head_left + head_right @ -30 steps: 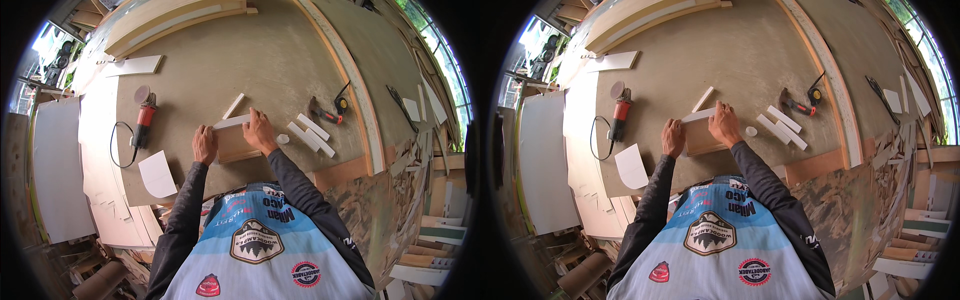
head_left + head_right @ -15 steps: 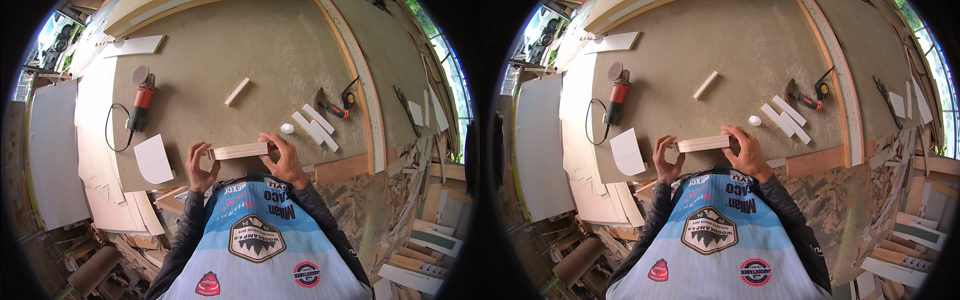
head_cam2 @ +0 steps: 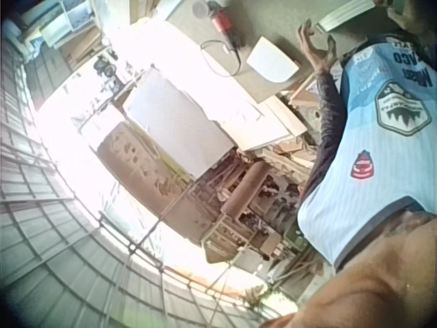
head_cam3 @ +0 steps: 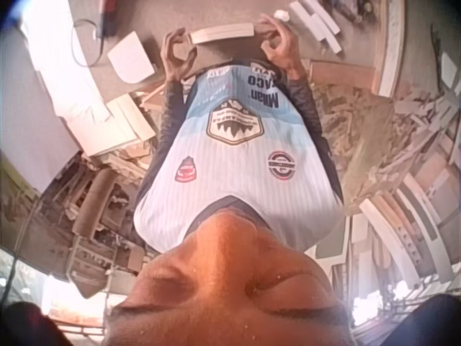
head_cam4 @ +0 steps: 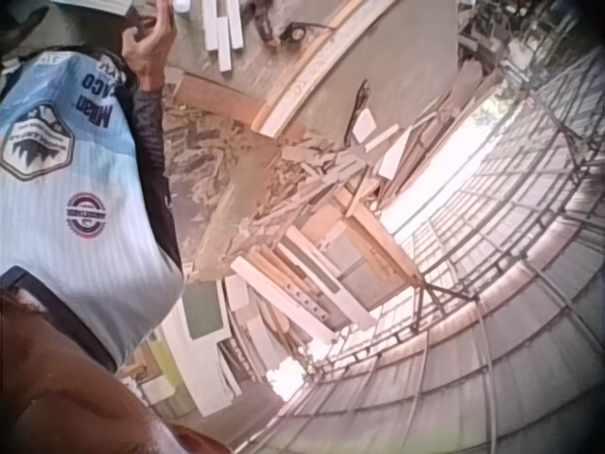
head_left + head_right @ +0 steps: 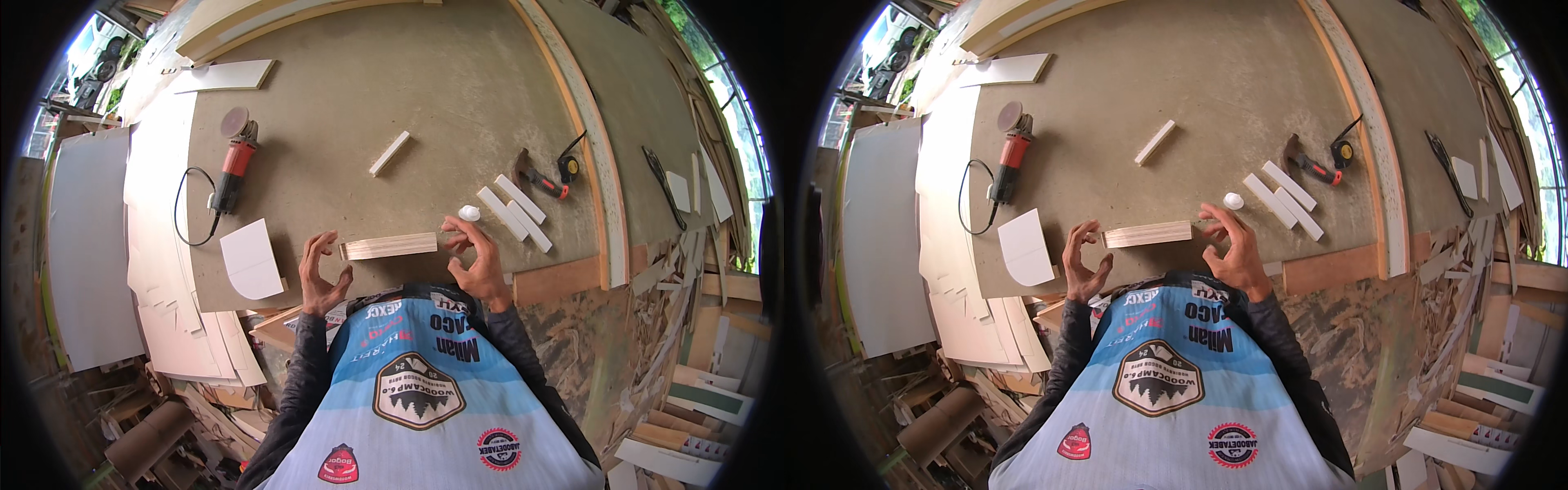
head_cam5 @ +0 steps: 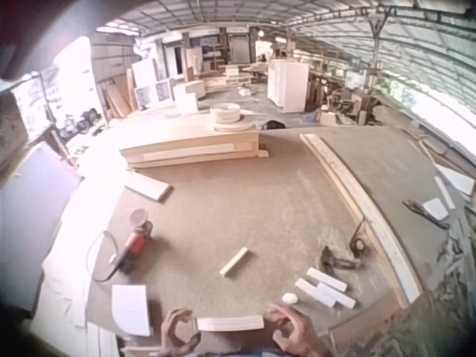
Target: The person cuts small wooden pieces using a manual saw, applies glue to the edges of the pieces, and joins them together to form a small box. They then use a hammer to secure one side and measure the progress with a measuring tape.
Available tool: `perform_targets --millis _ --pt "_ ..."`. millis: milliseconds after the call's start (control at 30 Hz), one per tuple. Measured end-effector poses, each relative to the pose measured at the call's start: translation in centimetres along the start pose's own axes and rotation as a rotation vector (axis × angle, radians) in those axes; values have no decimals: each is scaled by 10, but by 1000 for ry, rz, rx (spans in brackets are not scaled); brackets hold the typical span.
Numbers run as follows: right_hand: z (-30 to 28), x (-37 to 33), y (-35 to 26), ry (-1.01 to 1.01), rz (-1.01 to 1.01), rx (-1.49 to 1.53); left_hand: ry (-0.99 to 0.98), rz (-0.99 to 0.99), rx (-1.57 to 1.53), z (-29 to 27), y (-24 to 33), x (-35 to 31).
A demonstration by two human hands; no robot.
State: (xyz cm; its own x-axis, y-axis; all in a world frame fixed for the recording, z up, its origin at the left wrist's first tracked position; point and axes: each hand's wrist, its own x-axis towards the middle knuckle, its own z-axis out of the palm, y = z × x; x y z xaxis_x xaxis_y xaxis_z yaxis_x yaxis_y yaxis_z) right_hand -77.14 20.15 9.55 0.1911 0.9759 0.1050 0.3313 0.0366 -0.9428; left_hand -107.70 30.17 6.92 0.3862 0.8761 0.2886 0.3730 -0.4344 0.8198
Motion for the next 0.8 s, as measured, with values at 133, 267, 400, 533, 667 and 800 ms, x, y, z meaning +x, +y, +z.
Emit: perform_targets --millis 133,267,400,533,667,800 --pt "2 -11 8 50 -13 16 8 -9 -19 -7 0 -1" --pt "6 -28 20 71 25 3 224 -45 -55 -21 -19 -7" --pt "4 -46 45 50 98 -63 729 -297 129 -49 -58 -13" --pt "0 -59 64 36 155 -108 894 -764 415 -99 -120 -43" --pt "-2 -63 70 64 221 -109 680 -1204 530 -108 -91 -38" --pt "-2 -60 66 83 249 -135 592 -1075 512 -104 -97 -53"
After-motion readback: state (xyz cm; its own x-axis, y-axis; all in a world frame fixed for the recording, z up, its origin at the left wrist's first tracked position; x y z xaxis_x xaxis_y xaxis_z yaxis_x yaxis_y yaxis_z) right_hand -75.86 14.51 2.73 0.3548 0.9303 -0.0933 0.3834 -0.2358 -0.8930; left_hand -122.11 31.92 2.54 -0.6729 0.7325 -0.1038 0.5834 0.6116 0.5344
